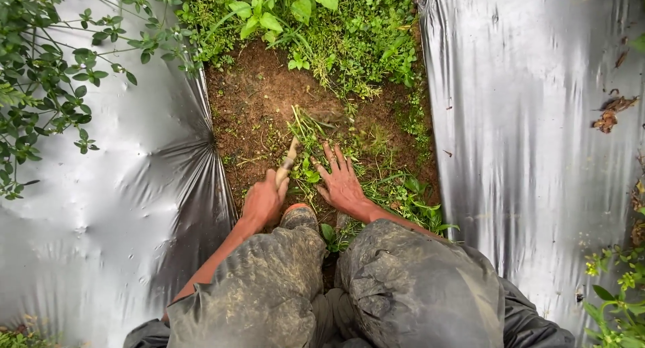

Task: The person uses a sickle to loosen soil and cut weeds in a garden bed. They pull the uprooted weeds by hand and gather them into a pile while working along a row bordered by plastic sheeting.

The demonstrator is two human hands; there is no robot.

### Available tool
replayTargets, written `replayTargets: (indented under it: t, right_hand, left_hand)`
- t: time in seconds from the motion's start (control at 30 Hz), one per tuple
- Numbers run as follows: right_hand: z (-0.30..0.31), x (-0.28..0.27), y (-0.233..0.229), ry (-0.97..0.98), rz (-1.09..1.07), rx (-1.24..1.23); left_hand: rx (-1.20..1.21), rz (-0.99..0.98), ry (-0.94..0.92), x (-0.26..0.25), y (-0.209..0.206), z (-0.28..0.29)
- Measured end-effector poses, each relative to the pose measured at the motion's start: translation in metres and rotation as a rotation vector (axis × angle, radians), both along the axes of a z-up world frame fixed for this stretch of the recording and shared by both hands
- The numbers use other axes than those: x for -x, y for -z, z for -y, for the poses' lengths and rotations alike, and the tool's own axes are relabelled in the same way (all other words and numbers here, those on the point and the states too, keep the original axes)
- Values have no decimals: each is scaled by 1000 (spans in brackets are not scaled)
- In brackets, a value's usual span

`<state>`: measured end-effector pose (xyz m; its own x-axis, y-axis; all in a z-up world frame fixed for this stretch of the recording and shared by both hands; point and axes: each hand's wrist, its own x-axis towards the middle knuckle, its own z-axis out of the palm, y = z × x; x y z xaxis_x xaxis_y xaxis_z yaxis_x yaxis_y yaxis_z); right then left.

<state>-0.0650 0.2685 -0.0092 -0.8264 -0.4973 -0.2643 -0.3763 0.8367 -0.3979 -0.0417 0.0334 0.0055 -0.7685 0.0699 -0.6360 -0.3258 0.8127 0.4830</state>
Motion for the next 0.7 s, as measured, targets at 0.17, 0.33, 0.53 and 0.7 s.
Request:
replayTargets:
  t: [0.17,0.33,0.53,0.7]
  right_hand:
    - [-3,3,18,32,-13,21]
    - [-10,10,27,23,-9,24]
    - [-8,4,24,-2,-37,-3]
    - [-10,2,27,-1,-51,19]
  left_hand:
    - [70,-214,-373,6,-3,6]
    - [129,-198,-515,11,2,18]
    - [55,-131,-429,22,-26,-14]
    - [102,-88,-284,35,-31,0]
